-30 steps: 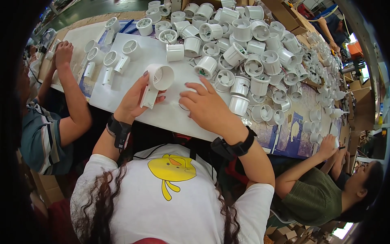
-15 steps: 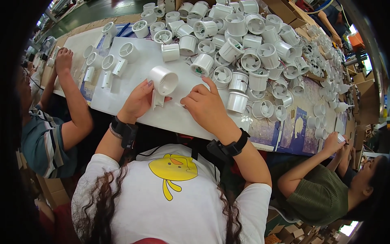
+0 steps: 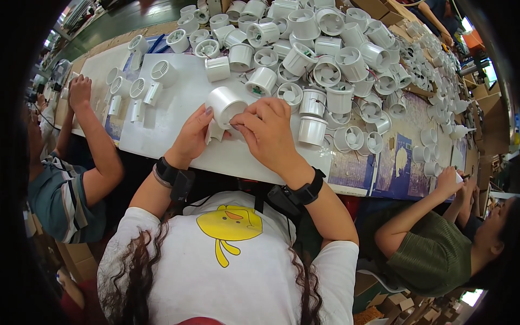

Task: The person picks up a white plastic housing and a fan unit, fits the fan into the housing, and threads the wires through a side opening. They then snap a plastic cover onto the housing and place the assembled unit on the table before repeating the process.

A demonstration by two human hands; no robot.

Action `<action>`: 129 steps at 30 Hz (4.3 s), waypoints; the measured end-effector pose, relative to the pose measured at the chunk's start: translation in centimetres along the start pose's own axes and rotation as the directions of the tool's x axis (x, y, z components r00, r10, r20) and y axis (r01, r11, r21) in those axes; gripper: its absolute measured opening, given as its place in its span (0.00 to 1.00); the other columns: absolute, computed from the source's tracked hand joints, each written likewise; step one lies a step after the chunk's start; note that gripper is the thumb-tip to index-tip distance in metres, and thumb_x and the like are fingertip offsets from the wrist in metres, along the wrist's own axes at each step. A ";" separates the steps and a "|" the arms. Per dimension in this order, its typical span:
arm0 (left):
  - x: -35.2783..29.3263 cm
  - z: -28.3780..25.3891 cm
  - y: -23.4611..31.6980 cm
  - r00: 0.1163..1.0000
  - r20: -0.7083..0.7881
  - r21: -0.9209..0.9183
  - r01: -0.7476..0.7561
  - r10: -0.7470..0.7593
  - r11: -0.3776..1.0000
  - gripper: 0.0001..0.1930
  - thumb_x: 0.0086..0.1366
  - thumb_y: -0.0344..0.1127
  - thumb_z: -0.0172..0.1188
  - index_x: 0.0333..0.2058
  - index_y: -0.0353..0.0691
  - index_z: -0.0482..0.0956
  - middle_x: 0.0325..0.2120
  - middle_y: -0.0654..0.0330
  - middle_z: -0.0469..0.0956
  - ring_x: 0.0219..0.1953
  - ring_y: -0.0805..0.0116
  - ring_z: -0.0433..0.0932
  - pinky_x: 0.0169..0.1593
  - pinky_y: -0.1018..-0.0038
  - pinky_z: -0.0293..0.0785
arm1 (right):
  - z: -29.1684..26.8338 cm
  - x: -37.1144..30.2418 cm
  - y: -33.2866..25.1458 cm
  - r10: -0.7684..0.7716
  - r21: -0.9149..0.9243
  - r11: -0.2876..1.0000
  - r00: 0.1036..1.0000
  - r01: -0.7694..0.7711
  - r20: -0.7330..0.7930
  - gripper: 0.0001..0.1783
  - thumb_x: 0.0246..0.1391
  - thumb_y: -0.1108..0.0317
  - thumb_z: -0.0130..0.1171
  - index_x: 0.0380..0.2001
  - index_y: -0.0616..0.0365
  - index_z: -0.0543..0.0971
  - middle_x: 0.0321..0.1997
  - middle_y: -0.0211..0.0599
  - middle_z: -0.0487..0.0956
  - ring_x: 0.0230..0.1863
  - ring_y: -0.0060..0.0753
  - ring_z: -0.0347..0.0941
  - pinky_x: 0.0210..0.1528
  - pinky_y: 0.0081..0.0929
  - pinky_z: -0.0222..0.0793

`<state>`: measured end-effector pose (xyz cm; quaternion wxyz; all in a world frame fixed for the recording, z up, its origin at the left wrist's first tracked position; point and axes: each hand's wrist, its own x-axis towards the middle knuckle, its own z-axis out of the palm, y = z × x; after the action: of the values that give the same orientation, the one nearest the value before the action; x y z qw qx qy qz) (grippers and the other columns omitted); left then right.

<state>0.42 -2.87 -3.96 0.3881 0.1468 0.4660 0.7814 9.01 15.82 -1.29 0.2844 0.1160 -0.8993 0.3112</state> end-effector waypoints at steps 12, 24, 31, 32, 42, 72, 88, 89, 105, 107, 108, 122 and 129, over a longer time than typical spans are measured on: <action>0.3 0.0 -0.5 1.000 0.001 0.041 -0.029 0.029 0.999 0.22 0.72 0.44 0.43 0.59 0.37 0.64 0.45 0.60 0.76 0.44 0.73 0.75 0.43 0.76 0.74 | -0.3 0.4 -1.3 0.047 -0.122 0.991 0.996 -0.056 -0.078 0.11 0.40 0.73 0.67 0.30 0.45 0.83 0.55 0.36 0.69 0.60 0.50 0.57 0.62 0.43 0.48; 0.4 0.4 -0.3 1.000 0.013 0.088 -0.022 0.021 0.996 0.22 0.72 0.47 0.40 0.55 0.38 0.67 0.41 0.59 0.76 0.39 0.71 0.75 0.38 0.76 0.72 | -0.4 0.8 -0.6 0.102 0.019 0.995 0.994 -0.103 0.036 0.10 0.40 0.73 0.67 0.29 0.45 0.85 0.65 0.39 0.64 0.69 0.53 0.49 0.68 0.48 0.43; 0.7 0.1 -0.6 0.999 0.021 0.074 -0.033 0.031 0.997 0.22 0.72 0.47 0.42 0.57 0.38 0.67 0.41 0.61 0.76 0.37 0.75 0.76 0.34 0.79 0.73 | -1.3 1.5 -1.3 -0.007 -0.123 0.992 0.995 0.020 0.101 0.10 0.38 0.72 0.67 0.27 0.45 0.85 0.64 0.36 0.65 0.68 0.51 0.51 0.69 0.52 0.41; 0.7 0.1 -0.6 1.000 0.011 0.072 -0.029 0.028 0.997 0.22 0.72 0.47 0.42 0.57 0.38 0.67 0.41 0.61 0.76 0.37 0.75 0.76 0.34 0.79 0.73 | -1.2 1.5 -1.4 -0.032 -0.136 0.990 0.994 0.046 0.102 0.09 0.37 0.72 0.67 0.27 0.45 0.85 0.64 0.36 0.66 0.68 0.51 0.51 0.69 0.53 0.41; 0.7 0.4 -1.0 0.997 -0.025 0.047 -0.075 0.076 0.996 0.21 0.72 0.45 0.44 0.57 0.40 0.67 0.42 0.63 0.76 0.39 0.77 0.75 0.34 0.79 0.73 | -1.4 1.6 -2.0 -0.083 -0.183 0.978 0.990 0.104 0.118 0.06 0.38 0.70 0.67 0.25 0.46 0.84 0.63 0.35 0.67 0.68 0.50 0.52 0.69 0.55 0.40; 0.5 0.8 -0.1 0.995 0.095 0.025 0.042 -0.044 0.999 0.23 0.67 0.31 0.53 0.60 0.39 0.61 0.44 0.64 0.73 0.39 0.77 0.73 0.35 0.79 0.70 | -0.6 0.5 0.9 0.032 0.102 0.994 0.999 -0.034 0.016 0.14 0.38 0.70 0.69 0.33 0.49 0.83 0.67 0.39 0.63 0.69 0.53 0.50 0.68 0.49 0.46; 0.3 0.6 -0.2 0.984 0.149 -0.074 0.112 -0.100 0.991 0.22 0.67 0.31 0.53 0.59 0.40 0.63 0.44 0.63 0.73 0.39 0.77 0.73 0.34 0.79 0.69 | 0.0 -0.4 1.3 0.049 0.152 0.987 0.996 -0.060 0.078 0.13 0.43 0.74 0.63 0.34 0.48 0.83 0.68 0.38 0.62 0.71 0.53 0.46 0.69 0.47 0.43; 0.3 0.6 -0.3 0.983 0.150 -0.076 0.115 -0.103 0.990 0.22 0.67 0.31 0.53 0.59 0.41 0.63 0.44 0.63 0.73 0.39 0.77 0.73 0.34 0.79 0.69 | 0.0 -0.4 1.2 0.039 0.139 0.989 0.997 -0.049 0.072 0.12 0.43 0.74 0.64 0.34 0.48 0.83 0.68 0.37 0.62 0.71 0.52 0.46 0.69 0.47 0.43; -0.1 -0.1 -0.7 0.987 0.121 -0.122 0.124 -0.110 0.985 0.22 0.67 0.32 0.52 0.59 0.41 0.63 0.43 0.63 0.74 0.38 0.77 0.72 0.31 0.79 0.68 | -1.3 -0.3 0.8 0.206 0.244 0.946 0.977 -0.215 0.060 0.17 0.40 0.71 0.68 0.38 0.46 0.81 0.65 0.35 0.66 0.70 0.50 0.49 0.68 0.45 0.47; 0.0 -0.5 -0.8 0.987 0.123 -0.126 0.118 -0.102 0.985 0.22 0.67 0.32 0.52 0.59 0.41 0.63 0.44 0.63 0.74 0.39 0.76 0.73 0.31 0.79 0.69 | -1.0 -0.7 1.1 0.196 0.207 0.958 0.980 -0.200 0.038 0.16 0.41 0.71 0.68 0.37 0.46 0.81 0.63 0.34 0.67 0.69 0.49 0.51 0.67 0.45 0.48; 0.0 -0.5 -0.8 0.987 0.129 -0.130 0.114 -0.097 0.985 0.22 0.67 0.31 0.52 0.59 0.41 0.63 0.44 0.63 0.74 0.39 0.76 0.73 0.32 0.78 0.70 | -0.8 -1.0 1.3 0.188 0.167 0.968 0.982 -0.187 0.014 0.15 0.41 0.71 0.68 0.36 0.46 0.81 0.62 0.34 0.69 0.68 0.49 0.52 0.67 0.44 0.48; -0.1 0.0 -0.9 0.993 0.113 0.153 -0.061 0.044 0.986 0.28 0.66 0.27 0.50 0.64 0.39 0.56 0.51 0.59 0.70 0.45 0.72 0.75 0.43 0.74 0.77 | -1.0 0.3 -1.6 -0.169 -0.355 0.921 0.986 0.159 0.005 0.08 0.38 0.70 0.65 0.27 0.44 0.81 0.55 0.24 0.73 0.63 0.39 0.59 0.69 0.52 0.42; -0.3 -0.2 -0.8 0.991 0.130 0.229 -0.043 0.013 0.972 0.28 0.65 0.26 0.50 0.64 0.39 0.57 0.49 0.62 0.71 0.42 0.75 0.74 0.39 0.78 0.75 | -0.8 0.5 -1.8 -0.249 -0.376 0.889 0.965 0.263 0.085 0.05 0.41 0.70 0.62 0.25 0.46 0.79 0.56 0.23 0.72 0.65 0.37 0.58 0.70 0.52 0.38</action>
<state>0.87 -3.04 -4.69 0.3864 0.2472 0.5261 0.7161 9.64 14.93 0.40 0.3246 0.1808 -0.9243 0.0871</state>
